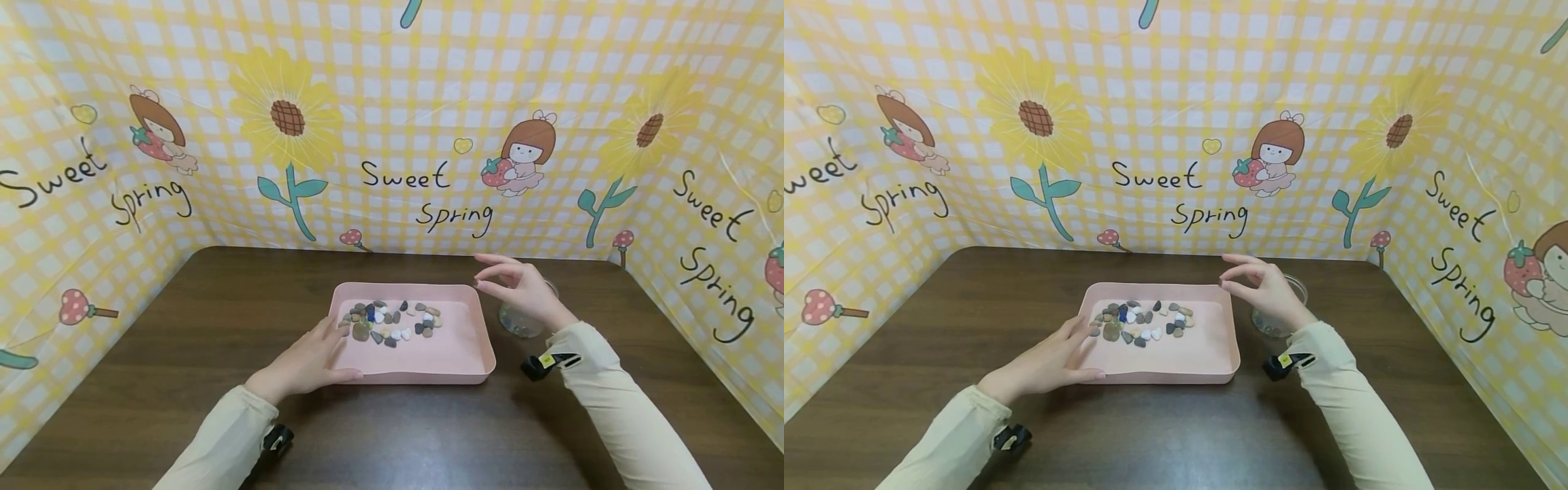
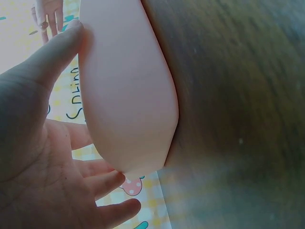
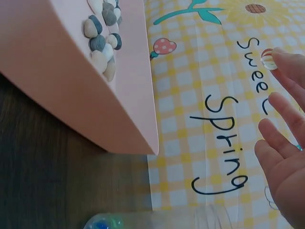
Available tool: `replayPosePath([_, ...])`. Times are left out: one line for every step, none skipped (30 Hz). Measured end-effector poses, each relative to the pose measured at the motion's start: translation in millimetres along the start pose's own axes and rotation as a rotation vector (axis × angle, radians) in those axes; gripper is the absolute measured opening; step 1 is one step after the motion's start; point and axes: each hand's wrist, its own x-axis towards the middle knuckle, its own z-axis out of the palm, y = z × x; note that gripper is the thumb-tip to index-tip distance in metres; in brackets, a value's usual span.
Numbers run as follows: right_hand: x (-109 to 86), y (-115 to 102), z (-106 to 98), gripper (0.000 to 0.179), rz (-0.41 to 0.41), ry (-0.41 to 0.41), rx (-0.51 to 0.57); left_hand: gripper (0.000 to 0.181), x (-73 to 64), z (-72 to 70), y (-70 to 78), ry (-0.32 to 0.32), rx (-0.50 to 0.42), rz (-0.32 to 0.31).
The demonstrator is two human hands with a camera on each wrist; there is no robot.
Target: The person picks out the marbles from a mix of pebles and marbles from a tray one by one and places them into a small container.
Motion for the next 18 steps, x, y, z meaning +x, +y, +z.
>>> replayPosePath([-0.8,1,-1,0.021,-0.001,0.005,-0.002,0.083,0.1,0.0,0.0,0.0,0.0,0.0])
replayPosePath([-1.7,2,-3,0.022,0.003,0.01,-0.009,0.083,0.1,0.0,-0.1,0.0,0.001,0.0])
replayPosePath([-2.8,3,-4,0.023,0.004,0.016,-0.016,0.083,0.2,0.0,-0.1,0.0,0.002,0.0])
replayPosePath([-3.6,4,-5,0.023,0.006,0.02,-0.023,0.083,0.2,0.0,-0.2,0.0,0.002,0.0])
replayPosePath([-4.5,5,-6,0.023,0.011,0.026,-0.032,0.083,0.3,0.0,-0.2,0.0,0.003,0.001])
replayPosePath([-5.4,6,-7,0.024,0.017,0.031,-0.038,0.083,0.3,0.0,-0.2,-0.001,0.002,0.0])
replayPosePath([-6.4,6,-8,0.024,0.02,0.036,-0.044,0.083,0.4,0.0,-0.3,-0.001,0.0,-0.001])
replayPosePath([-7.5,7,-9,0.024,0.022,0.04,-0.052,0.084,0.4,0.1,-0.3,-0.001,-0.001,-0.001])
replayPosePath([-8.6,8,-9,0.023,0.024,0.044,-0.057,0.084,0.5,0.2,-0.4,-0.002,-0.003,-0.001])
replayPosePath([-9.6,9,-10,0.023,0.027,0.048,-0.052,0.084,0.5,0.3,-0.5,-0.003,-0.004,-0.002])
replayPosePath([-10.8,9,-11,0.024,0.027,0.054,-0.049,0.084,0.5,0.4,-0.6,-0.004,-0.006,-0.002])
replayPosePath([-11.9,10,-11,0.024,0.025,0.058,-0.039,0.084,0.5,0.6,-0.9,-0.004,-0.007,-0.003])
replayPosePath([-13.2,11,-12,0.024,0.024,0.063,-0.029,0.084,0.5,0.7,-1.0,-0.004,-0.006,-0.002])
replayPosePath([-14.5,12,-12,0.025,0.021,0.068,-0.015,0.083,0.5,0.8,-1.2,-0.005,-0.005,-0.002])
replayPosePath([-15.9,13,-13,0.024,0.021,0.075,-0.008,0.083,0.5,0.9,-1.4,-0.005,-0.004,-0.002])
replayPosePath([-17.4,14,-13,0.024,0.016,0.083,-0.003,0.083,0.5,1.0,-1.5,-0.005,-0.003,-0.001])
replayPosePath([-18.9,15,-14,0.024,0.013,0.091,-0.003,0.084,0.5,1.0,-1.6,-0.005,-0.003,-0.001])
replayPosePath([-20.4,16,-15,0.024,0.011,0.1,-0.002,0.084,0.6,1.1,-1.7,-0.004,-0.001,-0.001])
